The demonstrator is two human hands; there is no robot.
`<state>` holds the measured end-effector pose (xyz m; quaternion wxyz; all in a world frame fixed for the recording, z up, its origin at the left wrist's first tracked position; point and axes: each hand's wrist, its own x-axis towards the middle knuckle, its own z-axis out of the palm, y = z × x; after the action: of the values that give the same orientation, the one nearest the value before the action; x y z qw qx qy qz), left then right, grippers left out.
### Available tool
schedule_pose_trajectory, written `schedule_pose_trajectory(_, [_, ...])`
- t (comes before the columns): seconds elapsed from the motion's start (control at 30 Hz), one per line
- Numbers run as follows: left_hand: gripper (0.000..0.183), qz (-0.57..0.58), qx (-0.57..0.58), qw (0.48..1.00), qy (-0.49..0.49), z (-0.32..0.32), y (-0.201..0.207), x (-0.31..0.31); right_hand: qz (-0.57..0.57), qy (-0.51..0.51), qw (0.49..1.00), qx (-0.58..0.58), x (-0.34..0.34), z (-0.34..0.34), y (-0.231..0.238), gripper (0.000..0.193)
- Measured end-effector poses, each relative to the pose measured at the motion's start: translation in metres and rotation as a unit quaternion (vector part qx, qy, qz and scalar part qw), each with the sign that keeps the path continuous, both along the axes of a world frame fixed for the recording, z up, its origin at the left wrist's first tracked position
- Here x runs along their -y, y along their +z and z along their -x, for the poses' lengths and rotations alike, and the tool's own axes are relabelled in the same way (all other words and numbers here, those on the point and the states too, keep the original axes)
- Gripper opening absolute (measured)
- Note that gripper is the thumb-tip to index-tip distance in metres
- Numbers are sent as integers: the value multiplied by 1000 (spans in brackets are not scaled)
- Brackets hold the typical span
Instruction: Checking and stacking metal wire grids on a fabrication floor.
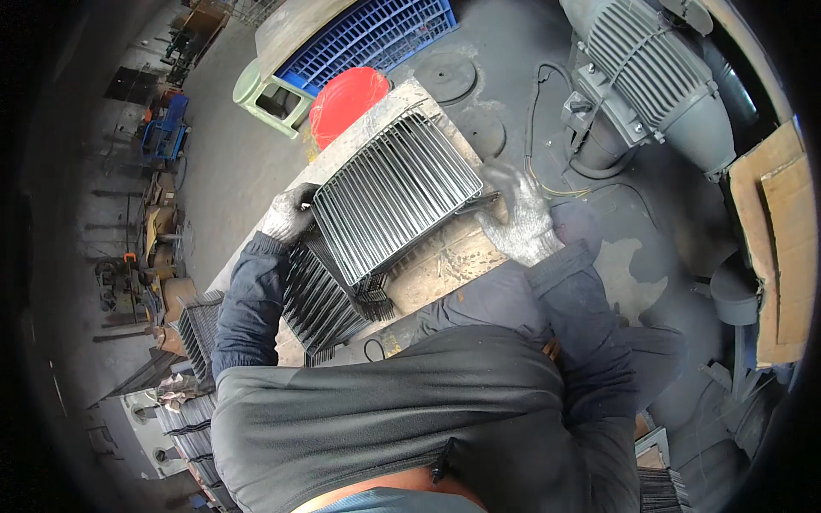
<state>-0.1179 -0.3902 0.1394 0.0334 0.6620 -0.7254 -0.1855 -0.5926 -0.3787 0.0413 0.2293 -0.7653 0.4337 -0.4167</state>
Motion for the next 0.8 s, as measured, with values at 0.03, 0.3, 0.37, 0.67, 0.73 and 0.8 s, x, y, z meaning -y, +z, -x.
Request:
schedule_pose_trajectory(0.03, [40,-8,-16,1000,23,1,3,-1,-2,-1,1000,0,-1,0,3,69])
schedule_pose_trajectory(0.3, [37,2,-11,1000,28,-2,4,-8,98,46,986,-125,9,-1,29,31])
schedule_pose_trajectory(0.37, [37,5,2,1000,4,-2,6,-10,107,42,987,-113,7,-6,37,29])
schedule_pose_trajectory(0.67, [35,53,19,997,-54,-8,4,-15,50,19,988,-148,-1,-7,29,26])
schedule_pose_trajectory(0.73, [36,34,14,998,-42,-6,8,-17,62,7,986,-152,0,-7,29,26])
schedule_pose_trajectory(0.8, [37,18,30,999,-34,-13,5,-18,52,11,983,-178,1,-8,40,30])
